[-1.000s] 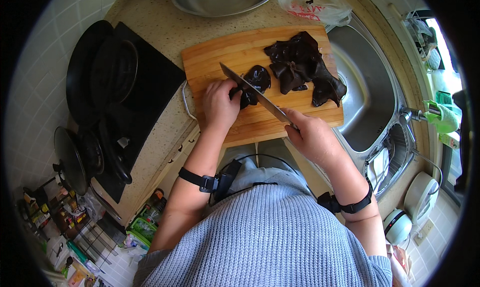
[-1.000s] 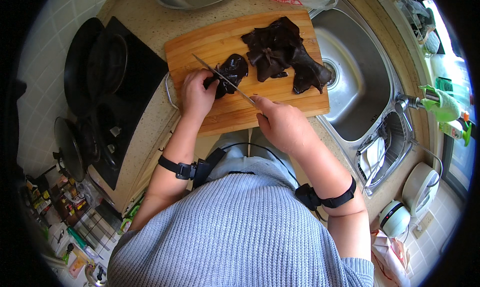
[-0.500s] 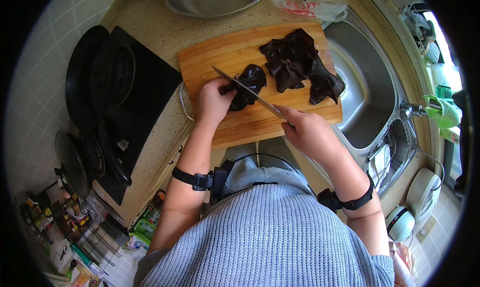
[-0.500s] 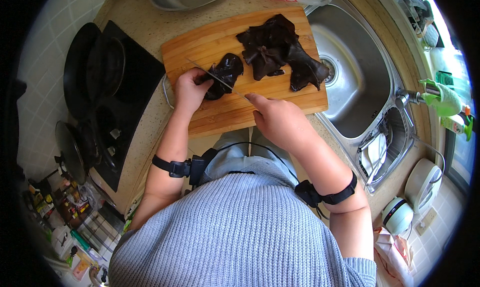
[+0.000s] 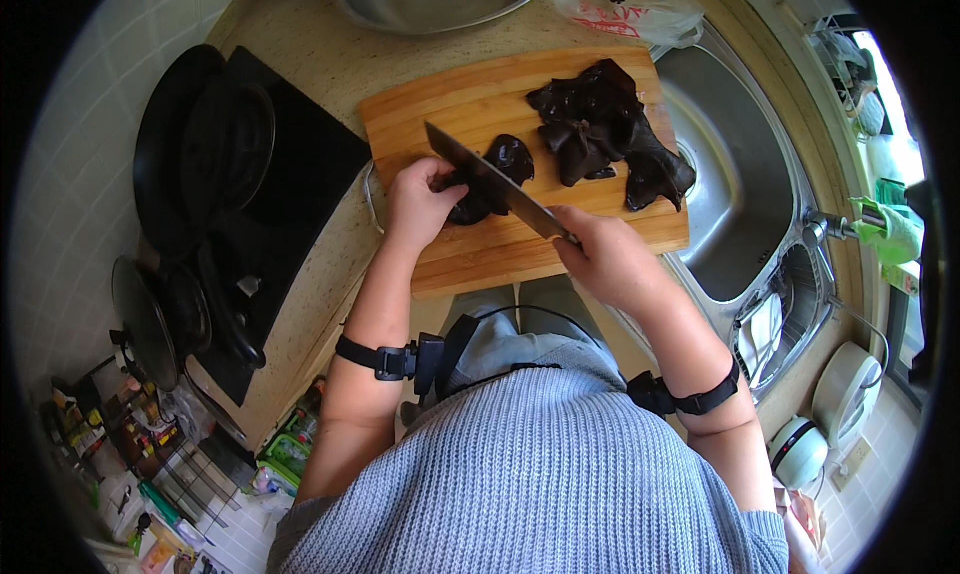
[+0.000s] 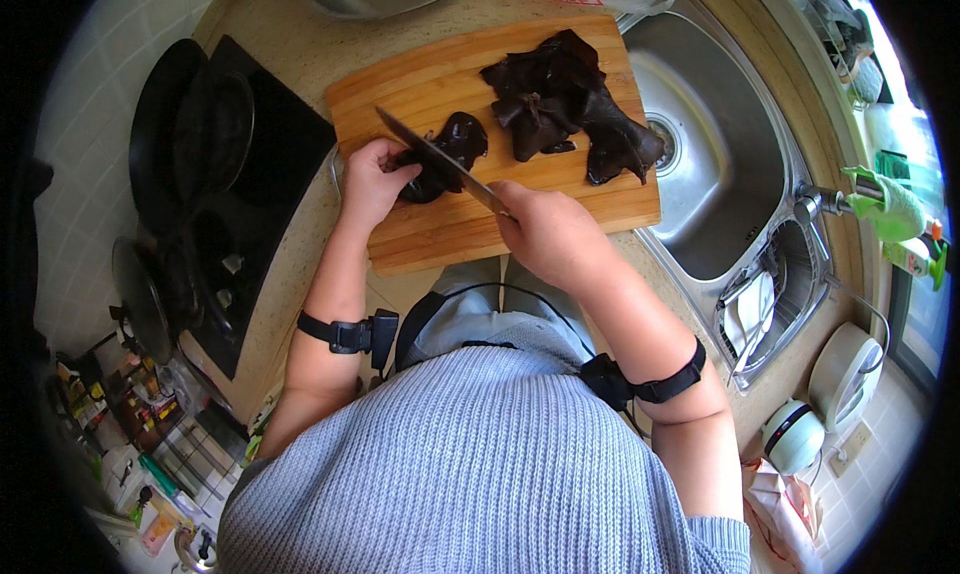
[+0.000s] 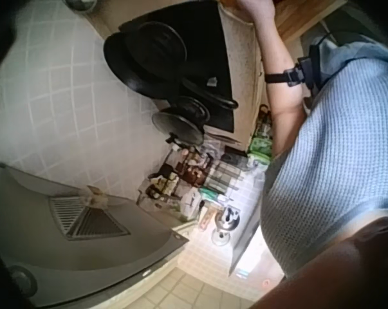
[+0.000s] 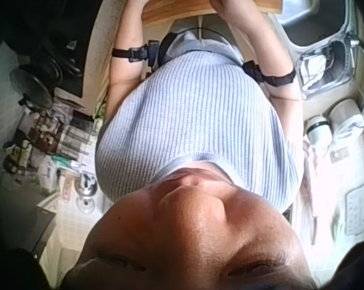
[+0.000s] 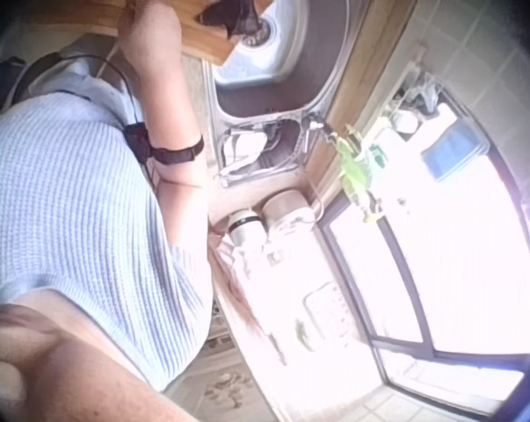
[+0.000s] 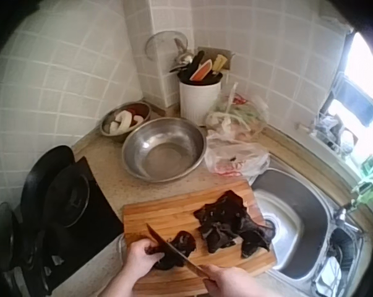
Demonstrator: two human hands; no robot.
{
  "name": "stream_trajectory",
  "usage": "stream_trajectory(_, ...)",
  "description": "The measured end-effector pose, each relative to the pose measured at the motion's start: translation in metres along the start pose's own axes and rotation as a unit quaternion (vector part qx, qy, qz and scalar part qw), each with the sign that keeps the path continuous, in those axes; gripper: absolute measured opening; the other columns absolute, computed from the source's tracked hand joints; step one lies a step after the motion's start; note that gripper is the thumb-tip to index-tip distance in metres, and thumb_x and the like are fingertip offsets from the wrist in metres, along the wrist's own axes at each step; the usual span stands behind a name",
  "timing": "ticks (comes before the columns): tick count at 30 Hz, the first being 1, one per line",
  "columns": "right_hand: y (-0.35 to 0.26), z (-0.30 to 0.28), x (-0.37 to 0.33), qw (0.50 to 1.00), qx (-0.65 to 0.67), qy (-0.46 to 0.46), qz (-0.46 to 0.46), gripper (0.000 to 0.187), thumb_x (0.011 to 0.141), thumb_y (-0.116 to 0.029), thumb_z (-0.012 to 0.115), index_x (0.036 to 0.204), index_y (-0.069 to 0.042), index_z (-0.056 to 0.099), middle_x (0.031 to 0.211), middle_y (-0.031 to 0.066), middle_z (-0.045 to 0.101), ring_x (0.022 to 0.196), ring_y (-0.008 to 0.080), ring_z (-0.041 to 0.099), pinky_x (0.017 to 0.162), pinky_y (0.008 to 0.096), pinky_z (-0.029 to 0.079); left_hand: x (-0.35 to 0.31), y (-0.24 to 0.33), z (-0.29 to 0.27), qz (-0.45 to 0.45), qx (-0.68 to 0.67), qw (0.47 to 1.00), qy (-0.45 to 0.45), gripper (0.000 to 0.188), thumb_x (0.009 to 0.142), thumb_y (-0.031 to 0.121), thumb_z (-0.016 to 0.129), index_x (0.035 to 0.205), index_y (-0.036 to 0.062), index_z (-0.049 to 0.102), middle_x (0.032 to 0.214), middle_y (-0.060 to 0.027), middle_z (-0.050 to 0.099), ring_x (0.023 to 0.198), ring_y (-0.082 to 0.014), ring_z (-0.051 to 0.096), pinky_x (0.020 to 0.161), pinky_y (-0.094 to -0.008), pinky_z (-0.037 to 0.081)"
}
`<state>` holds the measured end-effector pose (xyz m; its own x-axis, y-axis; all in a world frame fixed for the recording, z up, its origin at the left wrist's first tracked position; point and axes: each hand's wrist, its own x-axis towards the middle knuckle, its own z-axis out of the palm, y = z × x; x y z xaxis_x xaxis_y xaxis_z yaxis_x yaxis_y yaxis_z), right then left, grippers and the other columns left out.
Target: The person chops dark-colored rehydrated mushrooms on a wooden cutting board using a cleaver, then transfers the pieces into a wok. After rinsing the cutting board and knife, the person washes their hands and proceeds to slice a white daikon radish into chunks on the same board.
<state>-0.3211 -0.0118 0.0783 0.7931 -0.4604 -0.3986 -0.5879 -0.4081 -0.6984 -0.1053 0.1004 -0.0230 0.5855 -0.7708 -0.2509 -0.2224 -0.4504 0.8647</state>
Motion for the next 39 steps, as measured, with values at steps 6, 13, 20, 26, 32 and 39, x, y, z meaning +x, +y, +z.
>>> stream_trajectory(6, 0.014, -0.005, -0.01, 0.995, 0.088, -0.008, 0.035, 0.026, 0.086, -0.013, 0.058, 0.11, -0.004, 0.057, 0.079, 0.0207, 0.061, 0.076, 0.0369, 0.06, 0.068, 0.0413, 0.048, 0.003, -0.013, -0.02, -0.007, -0.119, 0.993, 0.001, 0.019, 0.074, -0.006, 0.072, 0.088, -0.0018, 0.061, 0.078, -0.0027, 0.063, 0.071, -0.0091, 0.058, 0.064, -0.0221, 0.048)
stream_trajectory(13, 0.014, -0.001, -0.018, 0.983, 0.171, 0.044, 0.047, 0.025, 0.088, -0.011, 0.061, 0.111, -0.002, 0.058, 0.073, 0.0138, 0.058, 0.066, 0.0172, 0.054, 0.064, 0.0308, 0.046, -0.002, 0.003, -0.031, -0.001, -0.288, 0.957, 0.031, 0.021, 0.077, -0.004, 0.071, 0.092, 0.0004, 0.058, 0.086, -0.0017, 0.061, 0.078, -0.009, 0.058, 0.07, -0.0228, 0.048)
stream_trajectory(20, 0.021, -0.002, -0.022, 0.972, 0.217, 0.046, 0.082, 0.024, 0.087, -0.006, 0.061, 0.11, 0.001, 0.058, 0.073, 0.0063, 0.058, 0.068, 0.011, 0.051, 0.065, 0.0275, 0.046, 0.028, 0.057, -0.191, 0.218, -0.104, 0.894, 0.378, 0.021, 0.078, 0.002, 0.072, 0.095, 0.0019, 0.06, 0.087, -0.0038, 0.063, 0.076, -0.0115, 0.059, 0.068, -0.0249, 0.05)
stream_trajectory(26, 0.024, -0.003, -0.031, 0.978, 0.192, 0.06, 0.061, 0.026, 0.087, -0.008, 0.062, 0.112, 0.0, 0.059, 0.072, 0.0093, 0.058, 0.065, 0.0126, 0.052, 0.063, 0.0283, 0.045, 0.041, 0.048, -0.236, 0.124, 0.313, 0.798, 0.5, 0.035, 0.074, 0.014, 0.073, 0.106, 0.0024, 0.062, 0.107, -0.0156, 0.064, 0.098, -0.0342, 0.061, 0.087, -0.0403, 0.047)
stream_trajectory(32, 0.032, -0.008, -0.04, 0.967, 0.211, 0.106, 0.096, 0.032, 0.088, -0.007, 0.061, 0.119, -0.002, 0.057, 0.076, 0.01, 0.061, 0.068, 0.0118, 0.054, 0.067, 0.0273, 0.047, 0.013, 0.048, -0.05, 0.208, 0.268, 0.936, 0.094, 0.042, 0.078, 0.021, 0.073, 0.114, 0.0027, 0.061, 0.114, -0.0168, 0.061, 0.111, -0.0331, 0.054, 0.096, -0.0417, 0.043)
stream_trajectory(39, 0.043, -0.008, -0.054, 0.97, 0.197, 0.102, 0.103, 0.032, 0.087, -0.008, 0.061, 0.119, -0.001, 0.057, 0.075, 0.012, 0.061, 0.067, 0.0119, 0.055, 0.066, 0.027, 0.047, 0.004, 0.038, 0.026, 0.079, 0.23, 0.969, 0.047, 0.041, 0.074, 0.025, 0.077, 0.103, -0.0005, 0.063, 0.094, -0.013, 0.064, 0.085, -0.0262, 0.062, 0.077, -0.0354, 0.049)
